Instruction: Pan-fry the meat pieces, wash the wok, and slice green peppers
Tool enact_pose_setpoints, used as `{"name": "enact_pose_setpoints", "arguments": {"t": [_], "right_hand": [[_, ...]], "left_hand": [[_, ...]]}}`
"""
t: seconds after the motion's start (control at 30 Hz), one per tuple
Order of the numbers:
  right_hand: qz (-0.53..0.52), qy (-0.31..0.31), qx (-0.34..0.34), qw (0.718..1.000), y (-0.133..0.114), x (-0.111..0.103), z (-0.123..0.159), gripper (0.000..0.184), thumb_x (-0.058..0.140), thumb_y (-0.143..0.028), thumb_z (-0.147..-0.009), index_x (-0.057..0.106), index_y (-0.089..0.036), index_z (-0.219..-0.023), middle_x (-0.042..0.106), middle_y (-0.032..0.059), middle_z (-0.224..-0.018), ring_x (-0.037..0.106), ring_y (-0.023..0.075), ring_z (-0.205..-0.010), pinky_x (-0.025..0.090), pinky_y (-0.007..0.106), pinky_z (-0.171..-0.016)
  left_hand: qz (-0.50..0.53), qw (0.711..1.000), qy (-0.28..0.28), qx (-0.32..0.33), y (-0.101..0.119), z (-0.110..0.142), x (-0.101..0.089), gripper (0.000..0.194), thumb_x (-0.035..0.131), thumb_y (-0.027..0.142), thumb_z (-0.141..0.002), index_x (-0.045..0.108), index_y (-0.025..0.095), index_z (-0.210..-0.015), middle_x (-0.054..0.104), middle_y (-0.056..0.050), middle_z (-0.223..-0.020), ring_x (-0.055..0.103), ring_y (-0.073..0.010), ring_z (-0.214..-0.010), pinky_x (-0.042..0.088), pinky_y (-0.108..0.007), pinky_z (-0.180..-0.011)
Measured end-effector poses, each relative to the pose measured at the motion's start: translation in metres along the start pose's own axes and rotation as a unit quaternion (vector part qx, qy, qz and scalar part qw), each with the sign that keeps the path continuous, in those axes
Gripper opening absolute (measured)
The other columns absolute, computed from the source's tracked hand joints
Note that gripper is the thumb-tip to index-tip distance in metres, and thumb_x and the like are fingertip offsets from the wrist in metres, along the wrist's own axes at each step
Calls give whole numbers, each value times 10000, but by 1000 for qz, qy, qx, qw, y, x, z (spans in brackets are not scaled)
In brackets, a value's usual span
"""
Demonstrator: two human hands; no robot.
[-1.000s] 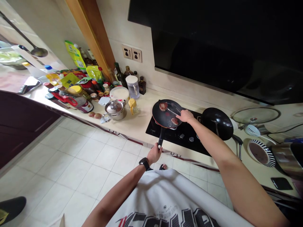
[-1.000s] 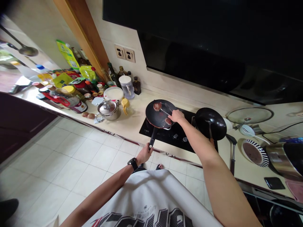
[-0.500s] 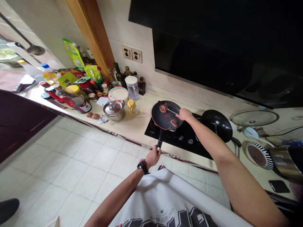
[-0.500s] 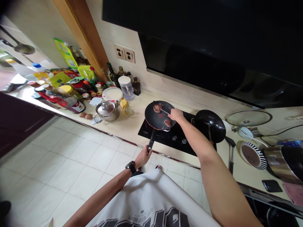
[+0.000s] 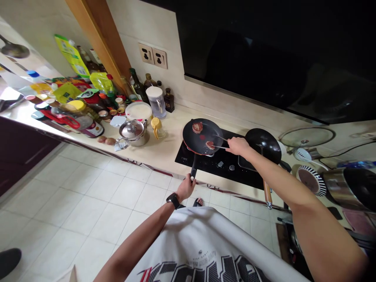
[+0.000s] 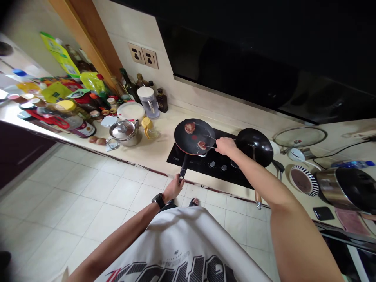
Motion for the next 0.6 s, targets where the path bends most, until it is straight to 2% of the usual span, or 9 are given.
{"name": "enact_pose_setpoints", "arguments": {"t": [0.13,0.27,0.37,0.43,0.53,0.6], "right_hand": [[-10,21,21,1000,3,-4,2,464,601,-491,-961,676,-137,-1250,696,214,-1188,673,352,-1112,519,403,-896],[16,-15,12,1000,8,-5,13,337,680,-437,-922,747,-162,-1106,713,199,-1157,689,360,-1078,521,417,-880],[46,-11,-9,999,0,-10,16,277,717,-320,-904,744,-140,-1113,728,209,-1104,696,366,-1064,513,422,-887],[56,10,-16,998,-8,-15,15,354,705,-271,-910,694,-103,-1221,729,228,-1088,699,365,-1057,514,416,-881],[68,45,-25,996,-14,-22,13,548,666,-318,-938,548,-47,-1400,718,259,-1111,697,366,-1062,522,412,-861],[78,55,-23,995,-12,-24,11,596,663,-338,-937,513,-24,-1420,720,265,-1102,700,365,-1054,528,410,-850]], "left_hand": [[4,1000,-5,-12,0,0,0,172,422,329,-1034,438,187,-1130,725,-78,-853,701,-197,-705,434,-274,-637],[6,1000,2,-9,1,1,0,177,427,326,-1031,444,187,-1140,722,-69,-834,700,-203,-707,444,-281,-658],[9,1000,9,-3,1,2,-1,149,429,313,-1028,442,193,-1116,712,-65,-828,693,-199,-713,428,-272,-638],[12,1000,8,2,2,2,-1,136,425,309,-1027,442,195,-1100,706,-65,-824,687,-196,-709,419,-269,-622],[16,1000,3,3,2,1,-1,134,421,311,-1026,442,196,-1090,701,-62,-815,683,-195,-698,417,-268,-609],[16,1000,4,2,2,1,-1,141,422,321,-1025,440,197,-1089,701,-61,-816,684,-197,-699,417,-266,-604]]}}
Point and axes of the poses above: each hand's wrist, its own z-axis away from the middle knuckle, its own x-axis out of the palm, y = z × x, the point moved 5 cm from there along -z, towards the middle knuckle
